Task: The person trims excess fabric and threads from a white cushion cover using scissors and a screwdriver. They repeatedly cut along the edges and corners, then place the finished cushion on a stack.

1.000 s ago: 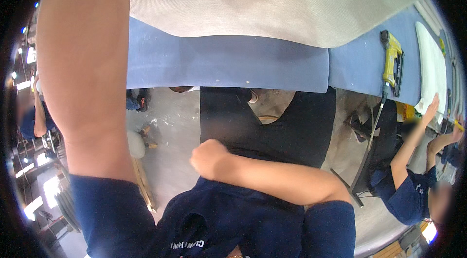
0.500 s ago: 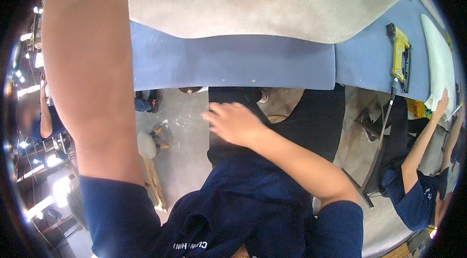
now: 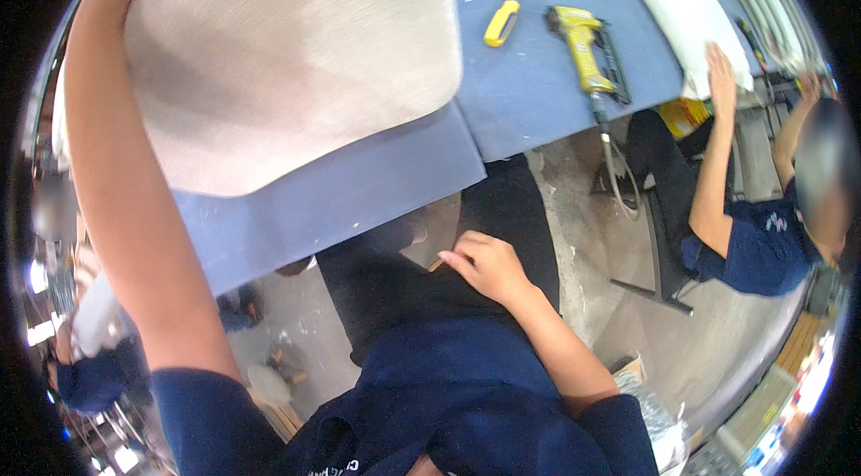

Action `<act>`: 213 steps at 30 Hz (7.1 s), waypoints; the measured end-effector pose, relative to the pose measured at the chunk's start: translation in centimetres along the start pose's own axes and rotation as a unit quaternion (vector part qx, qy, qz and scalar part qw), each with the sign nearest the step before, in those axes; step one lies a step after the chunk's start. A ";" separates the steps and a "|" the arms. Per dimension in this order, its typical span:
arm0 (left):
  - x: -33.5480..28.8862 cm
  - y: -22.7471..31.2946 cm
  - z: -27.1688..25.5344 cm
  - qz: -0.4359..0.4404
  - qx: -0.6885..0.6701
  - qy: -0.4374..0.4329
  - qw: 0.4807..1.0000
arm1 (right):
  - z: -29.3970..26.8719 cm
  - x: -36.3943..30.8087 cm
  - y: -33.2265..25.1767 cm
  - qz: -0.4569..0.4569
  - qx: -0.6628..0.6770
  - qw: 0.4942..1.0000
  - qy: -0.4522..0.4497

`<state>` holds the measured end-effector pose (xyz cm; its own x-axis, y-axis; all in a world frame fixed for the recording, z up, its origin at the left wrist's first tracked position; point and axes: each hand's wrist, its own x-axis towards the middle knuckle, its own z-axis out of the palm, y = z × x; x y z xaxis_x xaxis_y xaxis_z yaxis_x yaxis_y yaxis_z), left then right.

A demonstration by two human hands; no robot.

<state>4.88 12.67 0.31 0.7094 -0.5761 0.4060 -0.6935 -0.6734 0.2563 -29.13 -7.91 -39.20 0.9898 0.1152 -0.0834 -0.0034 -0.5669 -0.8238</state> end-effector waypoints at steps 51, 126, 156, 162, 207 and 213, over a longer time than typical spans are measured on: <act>-25.6 -0.1 5.7 -0.128 -0.557 0.458 0.681 | -22.8 11.8 -10.3 -0.296 0.341 0.788 0.417; -19.7 17.9 3.6 0.034 -0.919 0.043 0.389 | -18.2 23.8 -41.8 -0.514 -0.037 0.806 -0.292; -20.5 20.1 3.6 0.011 -0.939 0.043 0.340 | -17.8 21.7 -42.6 -0.492 -0.076 0.826 -0.264; -20.3 20.8 4.0 0.041 -0.933 0.082 0.349 | -17.4 21.0 -42.4 -0.490 -0.091 0.835 -0.234; -20.4 21.7 4.6 0.115 -0.937 0.059 0.326 | -17.3 19.2 -42.8 -0.352 -0.068 0.865 -0.352; -22.4 24.1 5.8 0.062 -0.941 0.051 0.330 | -18.3 21.0 -41.6 -0.517 -0.058 0.776 -0.357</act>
<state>-27.01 6.70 -7.70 0.7197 -0.4623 0.5180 0.3646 0.8866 0.2847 -5.57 3.12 3.57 0.1248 0.9563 0.2643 0.7939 0.0636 -0.6047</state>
